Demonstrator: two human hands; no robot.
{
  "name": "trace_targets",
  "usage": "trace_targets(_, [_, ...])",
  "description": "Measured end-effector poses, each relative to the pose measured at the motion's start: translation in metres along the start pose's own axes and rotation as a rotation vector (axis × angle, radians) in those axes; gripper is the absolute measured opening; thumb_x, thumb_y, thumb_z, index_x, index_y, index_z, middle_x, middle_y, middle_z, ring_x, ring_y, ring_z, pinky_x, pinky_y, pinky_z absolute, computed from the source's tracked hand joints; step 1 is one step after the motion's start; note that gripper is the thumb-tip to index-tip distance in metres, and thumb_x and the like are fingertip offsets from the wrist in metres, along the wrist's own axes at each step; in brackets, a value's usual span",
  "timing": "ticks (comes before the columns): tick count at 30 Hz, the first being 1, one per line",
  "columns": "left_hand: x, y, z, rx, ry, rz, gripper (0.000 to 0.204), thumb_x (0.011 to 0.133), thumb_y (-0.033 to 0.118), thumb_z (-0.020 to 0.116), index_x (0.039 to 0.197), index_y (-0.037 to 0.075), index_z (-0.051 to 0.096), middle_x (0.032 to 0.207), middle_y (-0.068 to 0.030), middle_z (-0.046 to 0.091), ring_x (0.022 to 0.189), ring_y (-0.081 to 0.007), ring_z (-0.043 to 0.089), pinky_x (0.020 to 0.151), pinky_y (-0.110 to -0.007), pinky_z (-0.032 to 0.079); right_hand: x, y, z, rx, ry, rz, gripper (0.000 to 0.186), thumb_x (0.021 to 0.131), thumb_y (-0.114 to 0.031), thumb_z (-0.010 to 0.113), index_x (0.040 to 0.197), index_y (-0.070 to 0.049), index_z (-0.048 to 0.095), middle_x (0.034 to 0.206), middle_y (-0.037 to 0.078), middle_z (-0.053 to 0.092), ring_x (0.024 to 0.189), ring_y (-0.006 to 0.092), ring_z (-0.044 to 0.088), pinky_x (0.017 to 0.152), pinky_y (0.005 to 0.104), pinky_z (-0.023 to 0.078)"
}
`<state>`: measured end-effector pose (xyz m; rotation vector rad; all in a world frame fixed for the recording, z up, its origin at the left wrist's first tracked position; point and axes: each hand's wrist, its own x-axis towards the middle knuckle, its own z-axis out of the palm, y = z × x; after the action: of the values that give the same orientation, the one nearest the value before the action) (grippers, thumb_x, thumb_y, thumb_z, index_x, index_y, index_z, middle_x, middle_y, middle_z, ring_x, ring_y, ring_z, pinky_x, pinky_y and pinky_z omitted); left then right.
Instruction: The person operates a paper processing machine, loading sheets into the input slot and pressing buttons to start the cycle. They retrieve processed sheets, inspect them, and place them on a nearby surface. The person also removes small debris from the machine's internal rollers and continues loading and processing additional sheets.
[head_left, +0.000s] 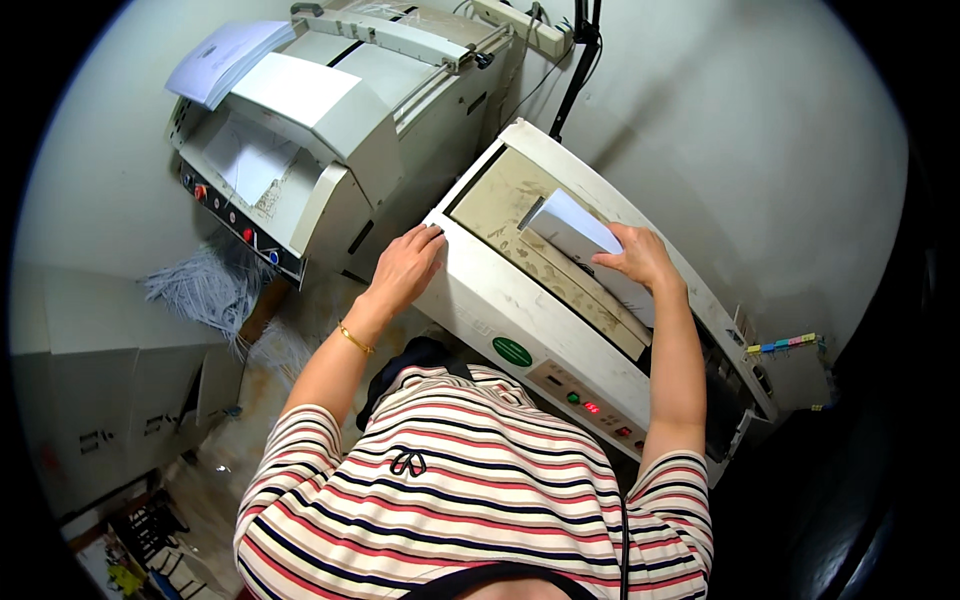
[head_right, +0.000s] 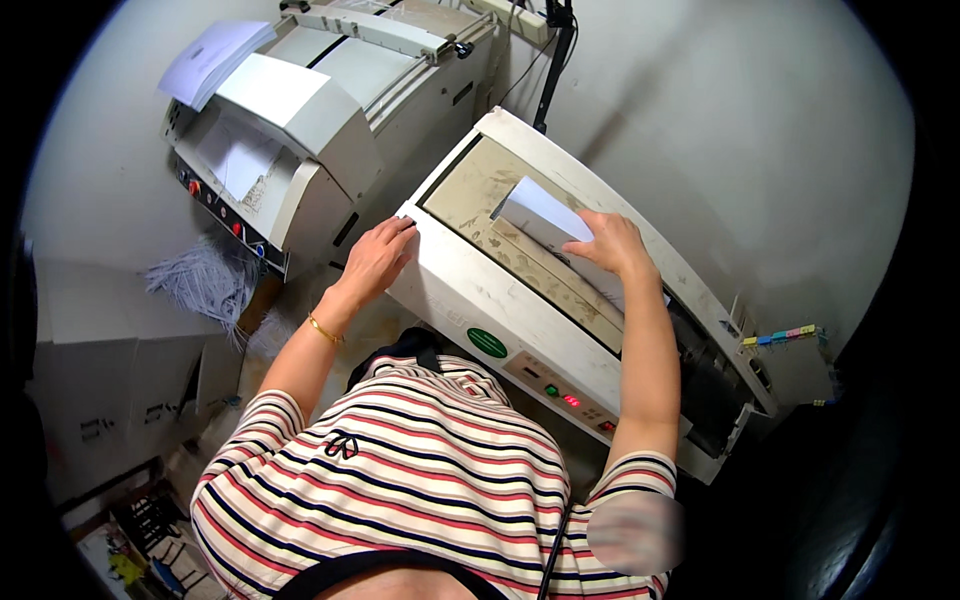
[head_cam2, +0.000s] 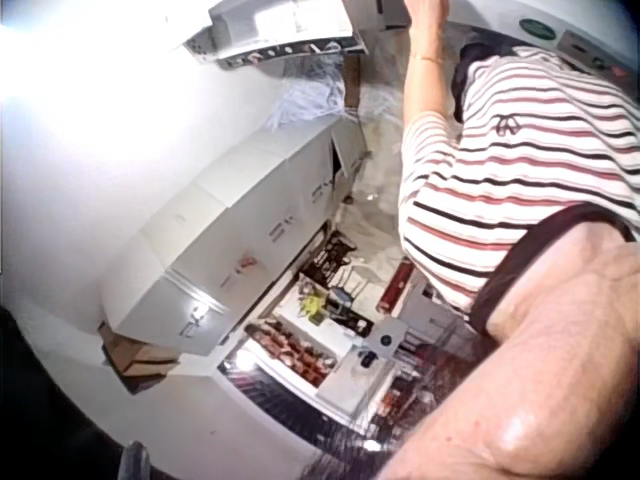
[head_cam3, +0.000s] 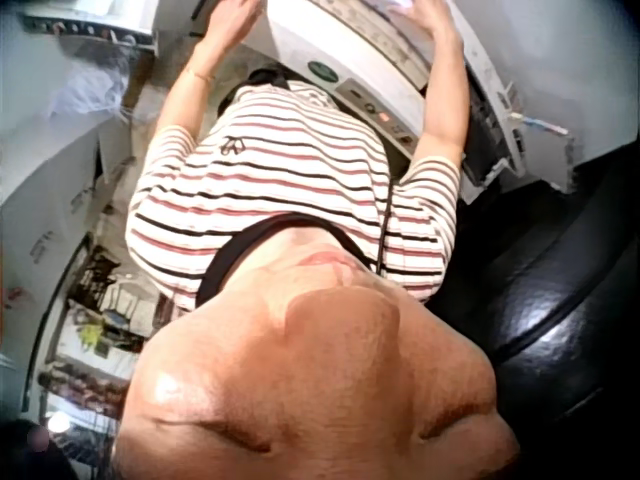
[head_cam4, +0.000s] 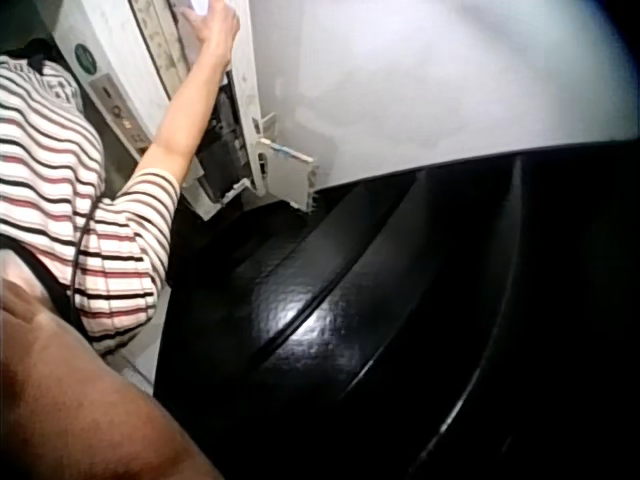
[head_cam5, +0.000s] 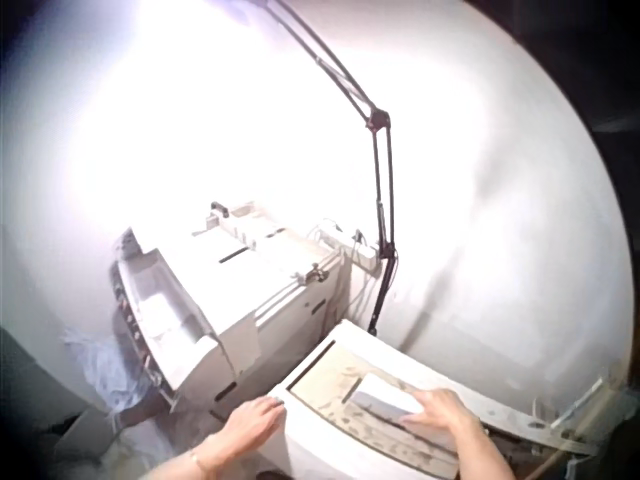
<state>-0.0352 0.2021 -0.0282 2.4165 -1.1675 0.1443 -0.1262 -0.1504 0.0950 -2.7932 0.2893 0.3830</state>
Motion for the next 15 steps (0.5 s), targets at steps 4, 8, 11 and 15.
trace_targets(4, [0.008,0.001,-0.002,0.115,0.010,0.048,0.020,0.079,0.014,0.067,0.098,0.008,0.062,0.119,-0.0071,0.062,0.116,-0.0277,0.054,0.099,-0.039,0.041,0.000,0.004,0.003,-0.004,0.018,-0.001,0.045,0.070,-0.035,0.080,0.103,-0.007,0.067,0.086,0.017,0.068,0.080,0.0333,0.064,0.073,0.0410,0.050])
trace_targets(8, [0.021,0.006,-0.011,0.154,-0.046,0.003,0.012,0.078,0.017,0.067,0.084,0.008,0.062,0.086,-0.0040,0.067,0.100,-0.0262,0.059,0.092,-0.038,0.043,0.000,0.004,0.005,-0.003,0.030,-0.010,0.045,0.069,-0.035,0.080,0.101,-0.007,0.066,0.085,0.017,0.067,0.079,0.0327,0.064,0.072,0.0405,0.049])
trace_targets(11, [0.025,0.010,-0.004,0.191,-0.027,-0.004,0.020,0.075,0.027,0.070,0.073,0.008,0.064,0.076,-0.0025,0.064,0.089,-0.0240,0.057,0.083,-0.036,0.044,0.000,0.003,0.004,-0.010,0.037,-0.003,0.045,0.069,-0.035,0.081,0.101,-0.007,0.067,0.085,0.017,0.067,0.079,0.0324,0.063,0.072,0.0404,0.049])
trace_targets(15, [0.027,0.015,0.000,0.260,-0.081,-0.029,0.025,0.073,0.033,0.071,0.067,0.008,0.068,0.078,-0.0014,0.063,0.087,-0.0225,0.055,0.079,-0.034,0.044,0.002,0.006,0.004,-0.026,0.034,-0.020,0.045,0.068,-0.035,0.081,0.100,-0.007,0.066,0.085,0.017,0.067,0.080,0.0332,0.063,0.072,0.0406,0.049])
